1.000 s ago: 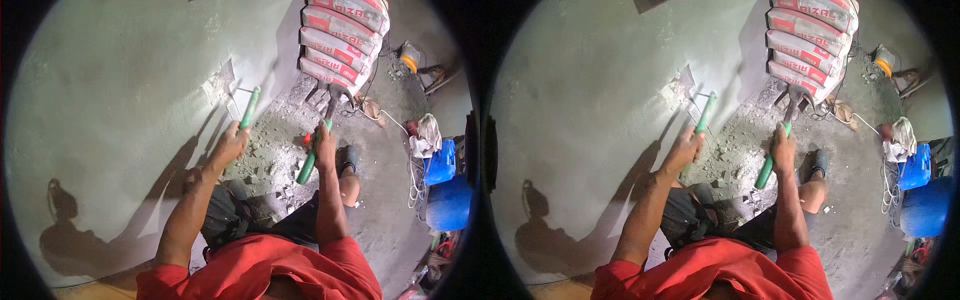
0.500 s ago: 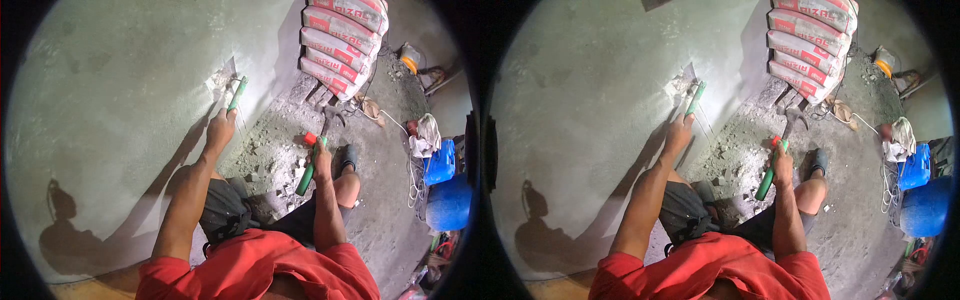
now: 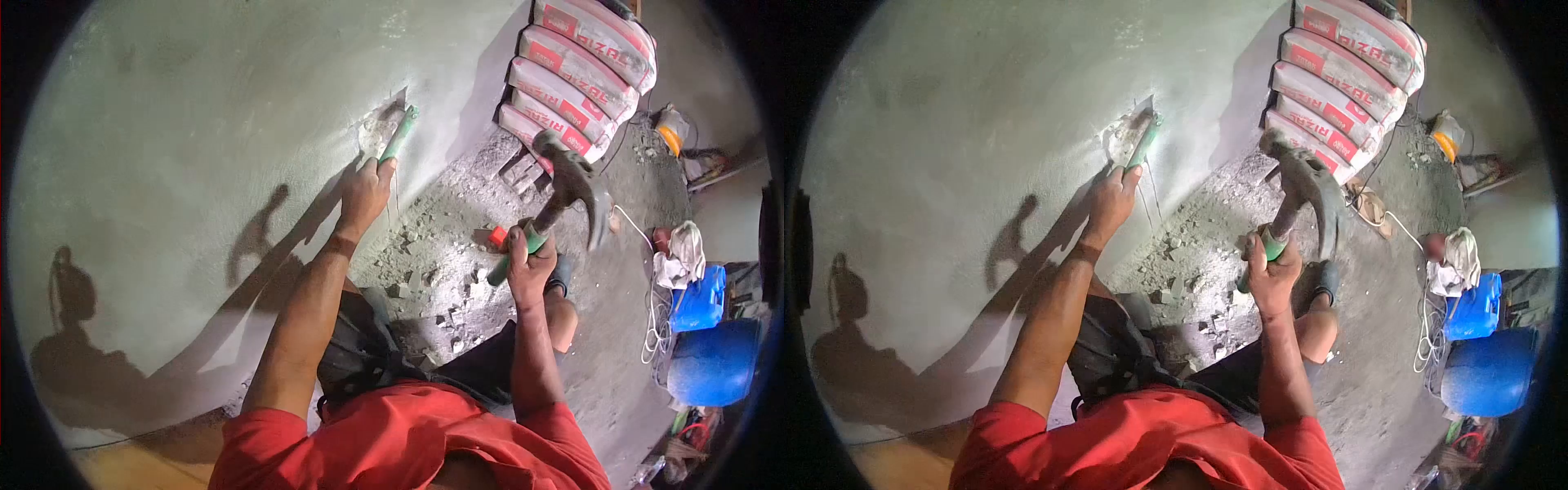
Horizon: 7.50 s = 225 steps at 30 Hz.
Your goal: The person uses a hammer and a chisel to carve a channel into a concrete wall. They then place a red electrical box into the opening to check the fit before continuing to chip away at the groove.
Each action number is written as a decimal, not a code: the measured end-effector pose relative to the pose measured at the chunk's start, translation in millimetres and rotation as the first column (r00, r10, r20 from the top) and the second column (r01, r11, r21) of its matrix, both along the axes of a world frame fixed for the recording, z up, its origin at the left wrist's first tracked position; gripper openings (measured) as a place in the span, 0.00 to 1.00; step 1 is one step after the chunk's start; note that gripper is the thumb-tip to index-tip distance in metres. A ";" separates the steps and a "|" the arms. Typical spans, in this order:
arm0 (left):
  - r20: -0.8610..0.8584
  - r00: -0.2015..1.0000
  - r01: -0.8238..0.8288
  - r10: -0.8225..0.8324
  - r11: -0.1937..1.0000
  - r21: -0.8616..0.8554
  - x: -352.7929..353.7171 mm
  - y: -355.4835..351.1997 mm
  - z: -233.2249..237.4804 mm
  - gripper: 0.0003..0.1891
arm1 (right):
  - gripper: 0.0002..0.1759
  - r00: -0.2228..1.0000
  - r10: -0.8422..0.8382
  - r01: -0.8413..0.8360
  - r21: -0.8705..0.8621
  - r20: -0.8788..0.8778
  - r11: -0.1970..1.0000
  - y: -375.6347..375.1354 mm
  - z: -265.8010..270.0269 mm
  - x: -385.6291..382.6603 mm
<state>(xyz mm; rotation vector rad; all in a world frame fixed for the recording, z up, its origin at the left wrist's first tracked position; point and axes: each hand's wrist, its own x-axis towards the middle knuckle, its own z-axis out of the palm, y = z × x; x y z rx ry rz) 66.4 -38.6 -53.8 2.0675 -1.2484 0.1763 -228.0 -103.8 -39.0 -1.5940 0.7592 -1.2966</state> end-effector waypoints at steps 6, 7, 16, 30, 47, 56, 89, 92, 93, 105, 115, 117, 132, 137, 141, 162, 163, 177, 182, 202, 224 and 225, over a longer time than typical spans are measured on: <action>-0.255 0.965 -0.045 0.066 0.995 0.085 3.3 3.7 16.0 0.26 | 0.12 0.995 -0.045 0.023 -0.221 -0.093 0.975 -23.5 -37.8 95.4; -0.259 0.963 -0.053 0.073 0.995 0.085 6.6 2.5 12.1 0.26 | 0.14 0.990 -0.048 0.003 -0.312 -0.136 0.950 -28.4 -36.9 118.2; -0.246 0.968 -0.031 0.052 0.996 0.087 1.8 -3.6 10.9 0.22 | 0.12 1.000 -0.002 0.001 -0.087 -0.008 0.996 -21.8 39.2 105.8; -0.947 -0.245 -0.062 -0.206 0.978 -0.197 -60.2 27.0 22.8 0.25 | 0.18 0.964 0.117 -0.072 0.188 -0.238 0.979 -29.9 -30.2 99.6; -0.109 0.985 -0.109 0.137 0.967 0.231 -5.0 3.9 9.1 0.25 | 0.27 0.988 0.086 -0.041 0.328 -0.125 0.944 -12.0 -25.0 15.0; -0.134 0.985 -0.073 0.106 0.970 0.231 2.7 5.5 17.5 0.25 | 0.28 0.970 0.046 -0.069 0.091 0.239 0.993 -16.1 5.2 51.8; -0.172 0.961 -0.115 0.214 0.883 0.454 -17.8 -16.7 68.9 0.28 | 0.23 0.978 0.140 -0.069 0.386 -0.157 0.920 -14.9 -52.7 164.8; -0.221 0.951 -0.084 0.216 0.869 0.487 -13.4 -19.9 73.1 0.29 | 0.24 0.981 0.155 -0.098 0.392 -0.116 0.915 -39.4 -36.5 139.4; -0.248 0.946 -0.056 0.210 0.857 0.512 -15.3 -17.7 76.5 0.30 | 0.23 0.986 0.134 -0.095 0.331 -0.097 0.939 -46.4 -33.7 130.6; -0.097 0.971 -0.145 0.220 0.859 0.491 -8.8 -25.8 57.8 0.27 | 0.31 0.878 -0.062 -0.145 0.388 0.474 0.910 -28.7 44.5 80.1; -0.303 0.942 -0.049 0.145 0.951 0.305 -28.2 -15.5 54.0 0.27 | 0.29 0.923 -0.055 -0.031 0.217 0.381 0.976 -42.8 54.6 35.0; -0.268 0.945 -0.087 0.187 0.935 0.344 -29.8 -13.4 66.7 0.30 | 0.29 0.931 -0.047 -0.040 0.230 0.361 0.972 -41.8 50.0 34.2; -0.066 0.998 -0.021 0.019 0.999 -0.024 11.8 -2.3 -15.8 0.22 | 0.33 0.973 0.118 -0.134 0.066 0.200 0.989 -26.1 64.5 41.0; -0.244 0.969 -0.032 0.032 0.999 0.004 -4.3 2.9 16.8 0.22 | 0.30 0.947 0.197 -0.177 -0.100 0.254 0.979 -20.3 30.1 75.8; -0.323 0.944 -0.052 0.072 0.996 0.070 -13.6 4.7 38.3 0.24 | 0.19 0.890 0.070 -0.161 -0.166 -0.450 0.973 -53.1 -24.3 142.1; -0.587 0.809 -0.089 -0.028 0.982 -0.168 -39.5 -8.9 -8.9 0.23 | 0.24 0.980 0.194 -0.193 -0.025 0.044 0.981 -27.1 49.7 54.3; -0.554 0.832 -0.063 -0.030 0.987 -0.148 -31.5 -6.5 -5.5 0.23 | 0.24 0.978 0.203 -0.202 -0.032 0.041 0.979 -24.4 46.2 55.4; -0.506 0.861 -0.002 -0.051 0.995 -0.103 -6.3 -9.2 -4.8 0.25 | 0.31 0.960 0.178 -0.164 -0.082 0.215 0.983 -14.5 28.5 68.6; -0.531 0.847 -0.045 0.016 0.998 -0.042 -10.6 -10.2 3.1 0.27 | 0.24 0.887 0.117 -0.100 0.061 -0.446 0.993 -51.9 -63.0 142.1; -0.591 0.799 0.010 0.114 0.979 0.203 -15.7 -25.4 37.6 0.29 | 0.22 0.978 0.132 -0.111 0.131 -0.163 0.985 -67.2 30.3 120.4; -0.880 0.463 0.077 -0.105 0.994 -0.078 -51.2 29.7 -6.2 0.26 | 0.22 0.933 0.243 -0.140 0.357 -0.264 0.924 -32.1 -47.9 19.6; -0.879 0.465 0.070 -0.109 0.994 -0.087 -41.2 21.1 -14.5 0.26 | 0.21 0.936 0.236 -0.132 0.364 -0.261 0.922 -30.8 -48.9 18.9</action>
